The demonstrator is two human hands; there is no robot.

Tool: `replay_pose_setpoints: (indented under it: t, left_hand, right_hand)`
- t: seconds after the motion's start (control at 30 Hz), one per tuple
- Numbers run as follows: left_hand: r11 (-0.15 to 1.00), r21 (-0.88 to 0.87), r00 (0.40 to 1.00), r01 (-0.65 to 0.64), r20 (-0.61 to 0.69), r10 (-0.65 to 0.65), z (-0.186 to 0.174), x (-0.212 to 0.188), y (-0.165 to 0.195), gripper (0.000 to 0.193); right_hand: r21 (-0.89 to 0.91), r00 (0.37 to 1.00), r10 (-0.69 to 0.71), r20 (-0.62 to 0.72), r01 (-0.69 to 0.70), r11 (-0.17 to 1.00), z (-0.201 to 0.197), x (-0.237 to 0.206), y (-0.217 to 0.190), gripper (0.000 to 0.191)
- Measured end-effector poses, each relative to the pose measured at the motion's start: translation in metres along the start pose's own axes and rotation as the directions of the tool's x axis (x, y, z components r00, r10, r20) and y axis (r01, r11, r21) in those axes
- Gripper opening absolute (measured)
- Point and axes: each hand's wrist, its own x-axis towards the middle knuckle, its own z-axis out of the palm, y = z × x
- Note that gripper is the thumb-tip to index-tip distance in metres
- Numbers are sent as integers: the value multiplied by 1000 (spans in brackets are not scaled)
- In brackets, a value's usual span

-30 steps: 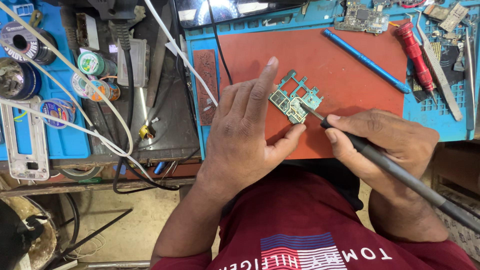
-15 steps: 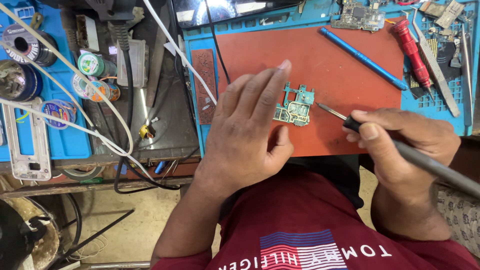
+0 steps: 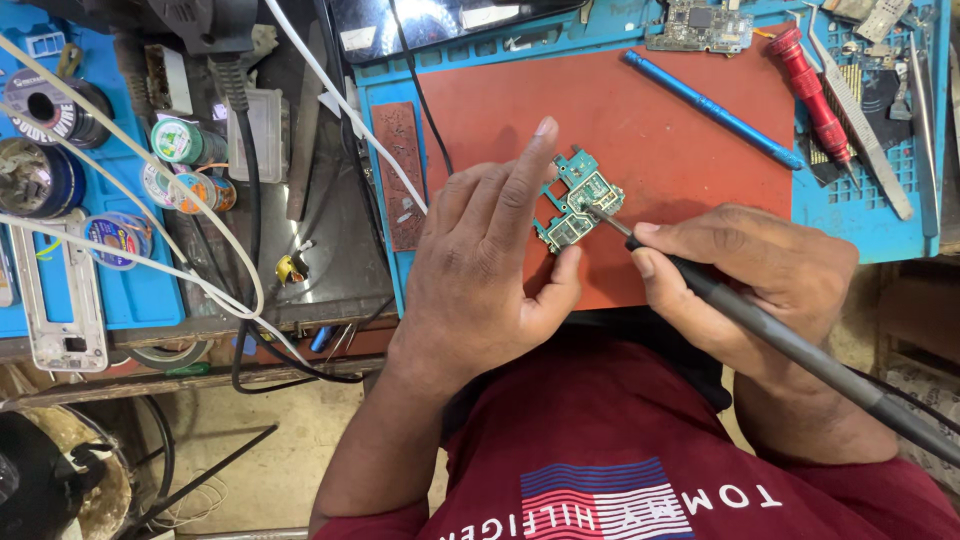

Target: The person solders a small green circuit board using a soldering iron and solder wire. They hold the board steady with one hand while applying heat and solder with the other, occasionally cleaning the iron tip on a sponge.

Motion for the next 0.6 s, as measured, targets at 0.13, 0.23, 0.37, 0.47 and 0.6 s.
replay_pose_setpoints:
  t: [0.13,0.23,0.37,0.47,0.6]
  left_hand:
    - [999,-49,1000,15,4,-15,2,-2,-3,85]
    - [998,-54,1000,24,6,-24,2,-3,-4,86]
    - [998,-56,1000,29,9,-29,2,-1,-4,90]
    - [998,-48,1000,27,13,-27,2,-2,-5,90]
    - [998,-55,999,34,17,-33,1,-2,-5,89]
  right_hand:
    - [20,998,-59,-27,59,998,5,4,-1,18]
    - [1,994,-108,-4,108,994,4,6,-4,21]
    - [33,1000,30,8,-31,999,3,8,-7,21]
    - [27,999,-19,31,18,999,4,9,-6,22]
    - [18,999,-1,32,0,1000,5,7,-4,21]
